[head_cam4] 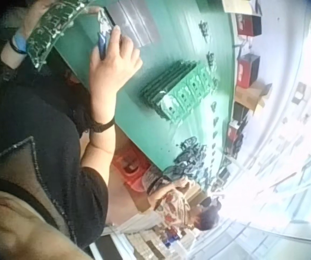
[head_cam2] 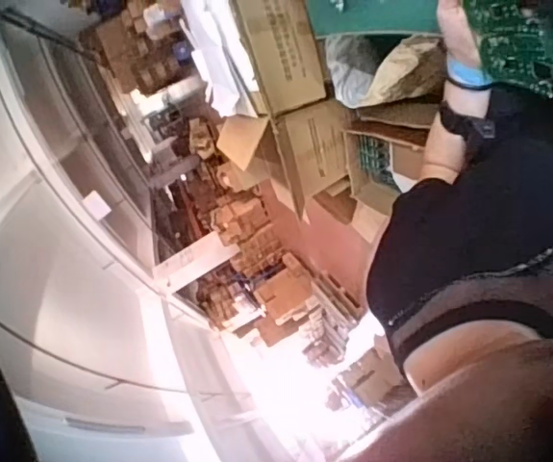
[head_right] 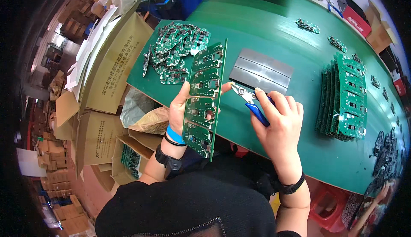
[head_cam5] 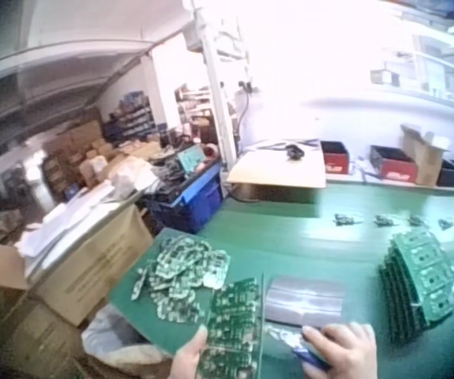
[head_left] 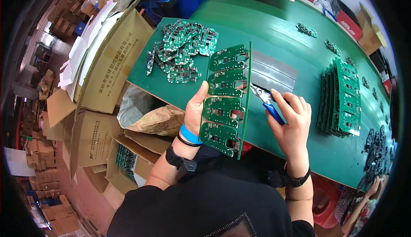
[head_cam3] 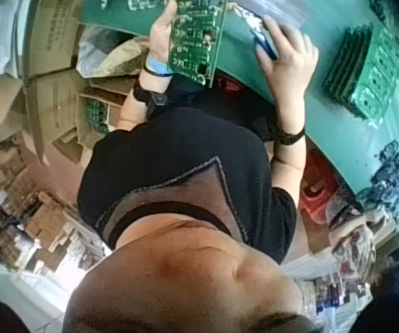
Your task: The person uses wire cutters to trim excess material from the edges of green circuit boards. They handle the boards one at a time, cutting along the perimeter and separating the individual units. The trimmed boards are then placed into a cardboard box.
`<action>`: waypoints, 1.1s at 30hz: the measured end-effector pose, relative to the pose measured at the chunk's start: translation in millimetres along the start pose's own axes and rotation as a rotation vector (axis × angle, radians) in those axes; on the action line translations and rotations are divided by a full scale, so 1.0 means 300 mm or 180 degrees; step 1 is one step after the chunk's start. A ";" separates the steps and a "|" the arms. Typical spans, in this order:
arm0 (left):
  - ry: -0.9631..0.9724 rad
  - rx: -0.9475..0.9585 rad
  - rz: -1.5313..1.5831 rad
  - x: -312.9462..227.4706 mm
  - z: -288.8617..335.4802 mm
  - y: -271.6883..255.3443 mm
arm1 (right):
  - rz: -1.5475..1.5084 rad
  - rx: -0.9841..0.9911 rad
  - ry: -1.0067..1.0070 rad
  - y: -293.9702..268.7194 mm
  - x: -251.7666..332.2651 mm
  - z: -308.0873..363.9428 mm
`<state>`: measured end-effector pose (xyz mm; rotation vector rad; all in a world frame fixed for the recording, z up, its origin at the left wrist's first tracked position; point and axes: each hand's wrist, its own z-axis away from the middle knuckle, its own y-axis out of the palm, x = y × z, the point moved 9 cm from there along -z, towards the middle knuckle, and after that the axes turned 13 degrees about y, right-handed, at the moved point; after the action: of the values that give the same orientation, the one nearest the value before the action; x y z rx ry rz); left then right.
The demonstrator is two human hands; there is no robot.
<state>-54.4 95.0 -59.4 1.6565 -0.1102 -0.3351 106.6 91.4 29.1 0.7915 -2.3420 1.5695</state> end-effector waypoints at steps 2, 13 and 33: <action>-0.0023 -0.0013 0.0154 0.006 -0.005 0.006 | 0.0145 -0.0045 -0.0018 -0.001 0.001 0.003; 0.0094 0.0215 0.0121 -0.031 -0.015 0.036 | 0.0245 -0.0153 0.0019 -0.003 -0.014 0.006; 0.1192 -0.0145 -0.2588 -0.115 -0.063 0.148 | 0.0217 0.0293 -0.0435 -0.008 0.118 0.022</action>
<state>-76.4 117.2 -8.9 1.6281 0.8642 -0.6175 79.1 73.6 44.5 0.8737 -2.4303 1.7131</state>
